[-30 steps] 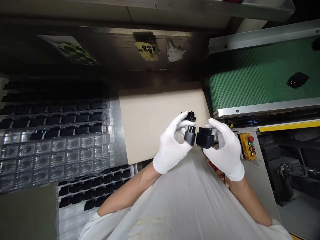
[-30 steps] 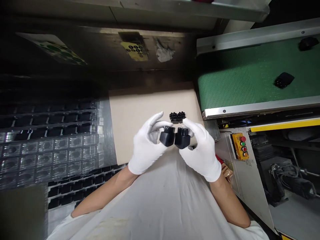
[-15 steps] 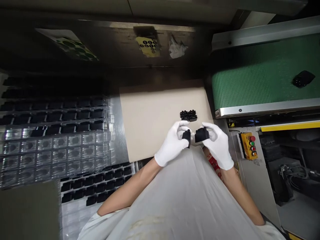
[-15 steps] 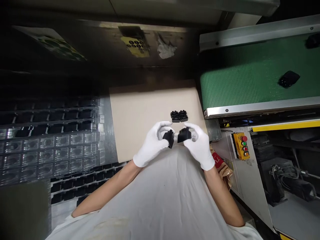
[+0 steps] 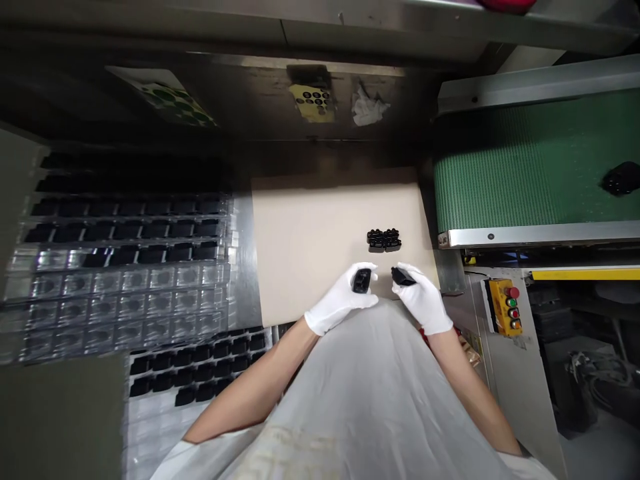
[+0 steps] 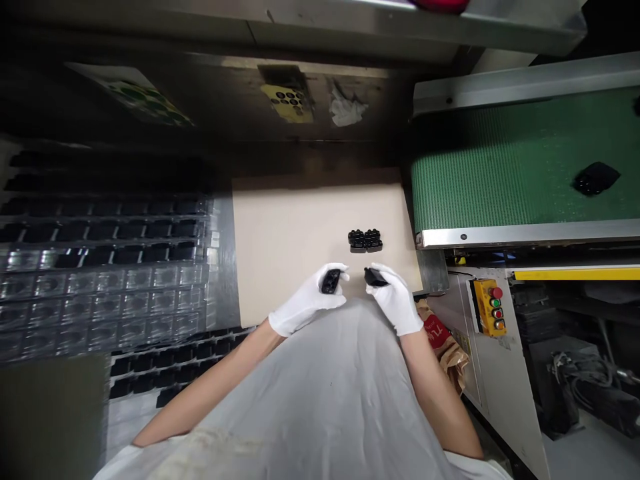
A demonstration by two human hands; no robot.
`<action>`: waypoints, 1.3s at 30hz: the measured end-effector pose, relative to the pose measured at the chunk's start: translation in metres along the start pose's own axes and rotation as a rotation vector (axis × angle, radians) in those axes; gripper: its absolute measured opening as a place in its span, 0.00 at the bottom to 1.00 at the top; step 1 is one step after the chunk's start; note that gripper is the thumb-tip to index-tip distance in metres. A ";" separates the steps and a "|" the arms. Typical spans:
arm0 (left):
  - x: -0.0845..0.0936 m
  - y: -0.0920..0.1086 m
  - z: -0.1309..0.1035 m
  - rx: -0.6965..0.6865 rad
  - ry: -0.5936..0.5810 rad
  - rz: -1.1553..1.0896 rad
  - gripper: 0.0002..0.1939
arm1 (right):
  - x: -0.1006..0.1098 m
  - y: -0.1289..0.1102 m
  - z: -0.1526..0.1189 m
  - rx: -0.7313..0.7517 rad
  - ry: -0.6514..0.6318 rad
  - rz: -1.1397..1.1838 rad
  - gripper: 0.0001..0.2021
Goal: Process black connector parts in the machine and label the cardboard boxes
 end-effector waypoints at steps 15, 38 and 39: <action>0.055 0.138 0.177 0.157 0.361 1.585 0.26 | -0.004 0.040 0.216 0.125 -0.035 -0.527 0.25; 0.034 0.054 0.157 0.038 0.125 1.600 0.21 | 0.003 0.074 0.119 0.067 -0.256 -0.728 0.21; 0.032 0.049 0.155 0.030 0.112 1.599 0.21 | 0.003 0.073 0.113 0.068 -0.259 -0.750 0.21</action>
Point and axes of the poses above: each hand's wrist, its own z-axis towards the middle knuckle, its own x-axis out of the back of the hand, y = z × x, the point moved 5 cm from there along z, towards the middle knuckle, and after that the axes turned 13 degrees about x, right-handed, at the moved point
